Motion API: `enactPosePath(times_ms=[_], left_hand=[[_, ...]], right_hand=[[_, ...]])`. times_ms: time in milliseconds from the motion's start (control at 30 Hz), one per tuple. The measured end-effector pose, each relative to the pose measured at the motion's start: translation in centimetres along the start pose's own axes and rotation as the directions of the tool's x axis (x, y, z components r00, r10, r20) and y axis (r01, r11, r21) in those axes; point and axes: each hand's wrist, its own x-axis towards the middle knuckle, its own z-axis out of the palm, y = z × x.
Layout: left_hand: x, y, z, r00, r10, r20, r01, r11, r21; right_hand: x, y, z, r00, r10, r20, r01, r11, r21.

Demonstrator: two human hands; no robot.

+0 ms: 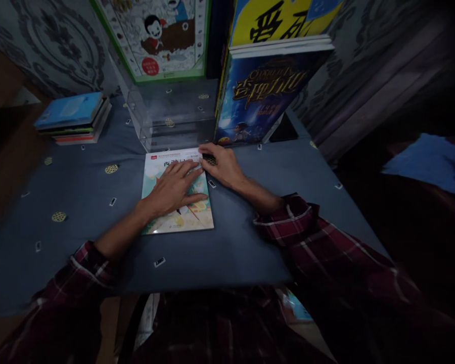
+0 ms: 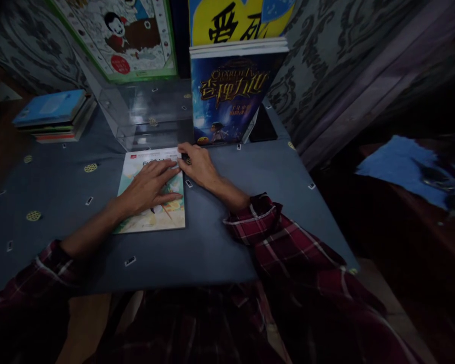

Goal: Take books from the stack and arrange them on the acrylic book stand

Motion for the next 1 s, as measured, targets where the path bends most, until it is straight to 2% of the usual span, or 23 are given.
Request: enactPosePath(times_ms=[100, 267, 467, 567, 767, 1000], left_hand=[[-0.1, 0.5, 0.0, 1.0, 0.002, -0.022, -0.001, 1.0, 0.031], [-0.8, 2.2, -1.0, 0.998, 0.058, 0.009, -0.058, 0.997, 0.051], [-2.3, 3.9, -3.1, 0.954, 0.29, 0.078, -0.267, 0.939, -0.217], [-3.5, 4.3, -3.2, 0.943, 0.328, 0.062, -0.302, 0.917, -0.262], [-5.2, 4.4, -2.3, 0.937, 0.349, 0.012, -0.341, 0.92, -0.192], [-6.0, 5.4, -1.8, 0.938, 0.345, 0.008, -0.346, 0.938, 0.024]], right_hand=[[-0.4, -0.1, -0.2, 0.999, -0.009, 0.033, 0.012, 0.997, -0.08], [-1.7, -0.1, -0.7, 0.977, -0.098, 0.188, 0.122, 0.986, -0.117], [-2.4, 0.0, -0.8, 0.964, -0.107, 0.244, 0.15, 0.975, -0.163], [-2.3, 0.0, -0.6, 0.966, -0.116, 0.231, 0.162, 0.969, -0.189], [-3.0, -1.4, -0.6, 0.978, -0.104, 0.18, 0.142, 0.966, -0.218], [-7.9, -4.3, -1.2, 0.95, -0.153, 0.273, 0.193, 0.973, -0.125]])
